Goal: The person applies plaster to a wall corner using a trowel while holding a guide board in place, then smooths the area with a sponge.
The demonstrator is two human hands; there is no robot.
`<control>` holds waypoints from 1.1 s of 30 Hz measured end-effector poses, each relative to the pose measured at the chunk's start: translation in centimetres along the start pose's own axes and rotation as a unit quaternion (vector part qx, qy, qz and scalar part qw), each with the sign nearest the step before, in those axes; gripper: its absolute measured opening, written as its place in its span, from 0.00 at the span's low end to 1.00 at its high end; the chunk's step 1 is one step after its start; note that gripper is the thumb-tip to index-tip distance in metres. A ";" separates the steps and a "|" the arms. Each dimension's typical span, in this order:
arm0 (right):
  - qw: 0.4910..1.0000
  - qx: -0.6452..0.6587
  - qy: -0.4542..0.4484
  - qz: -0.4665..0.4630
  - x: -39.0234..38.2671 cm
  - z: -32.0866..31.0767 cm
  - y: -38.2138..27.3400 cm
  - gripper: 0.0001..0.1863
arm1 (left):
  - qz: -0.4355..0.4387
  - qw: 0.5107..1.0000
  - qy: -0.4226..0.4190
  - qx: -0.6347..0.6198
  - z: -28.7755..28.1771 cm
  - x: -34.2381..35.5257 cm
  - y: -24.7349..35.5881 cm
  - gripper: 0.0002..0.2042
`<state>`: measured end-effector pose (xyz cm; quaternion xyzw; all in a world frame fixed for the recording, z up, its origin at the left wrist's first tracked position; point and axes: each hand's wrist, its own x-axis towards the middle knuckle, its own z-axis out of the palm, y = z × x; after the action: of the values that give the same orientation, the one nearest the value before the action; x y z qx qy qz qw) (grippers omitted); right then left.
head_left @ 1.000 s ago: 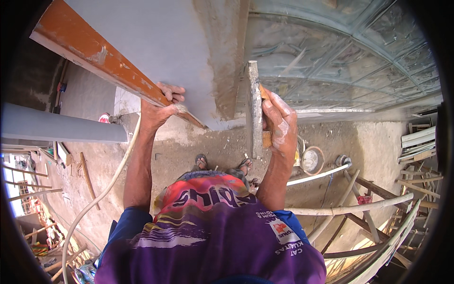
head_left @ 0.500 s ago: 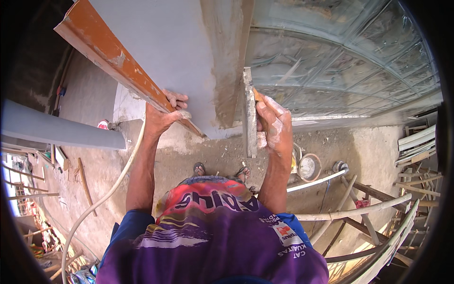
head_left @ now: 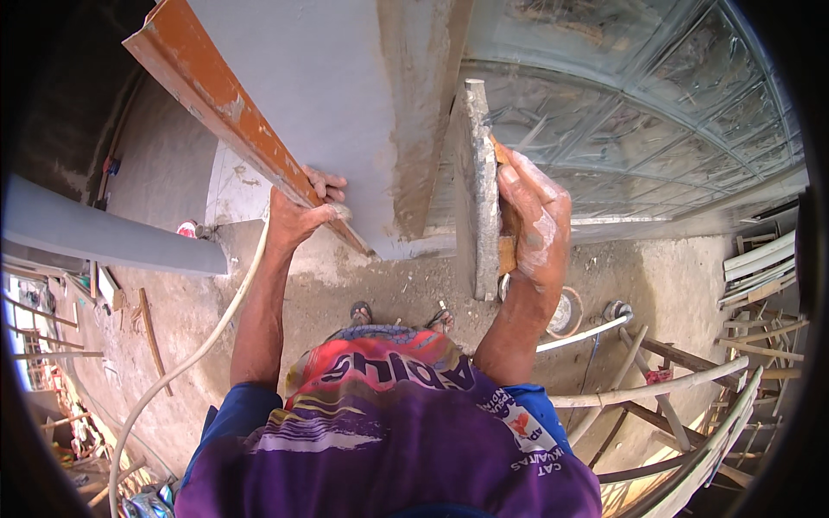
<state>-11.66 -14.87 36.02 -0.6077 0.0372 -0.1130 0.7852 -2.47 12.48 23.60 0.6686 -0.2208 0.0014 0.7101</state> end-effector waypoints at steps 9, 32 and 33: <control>1.000 -0.006 -0.005 -0.017 0.3 -1.1 0.4 0.19 | -0.005 1.000 0.008 -0.001 0.3 0.1 0.3 0.17; 0.998 -0.033 -0.054 0.021 0.2 -3.2 1.7 0.19 | -0.005 0.999 0.020 0.033 0.2 -0.3 0.6 0.18; 0.997 -0.047 -0.062 0.008 0.6 -2.9 1.4 0.20 | -0.006 0.999 0.022 0.032 0.1 -0.4 0.7 0.18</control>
<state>-11.48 -17.44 33.96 -0.6493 -0.0011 -0.0672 0.7576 -3.07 12.53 24.16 0.6922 -0.2011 0.0194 0.6928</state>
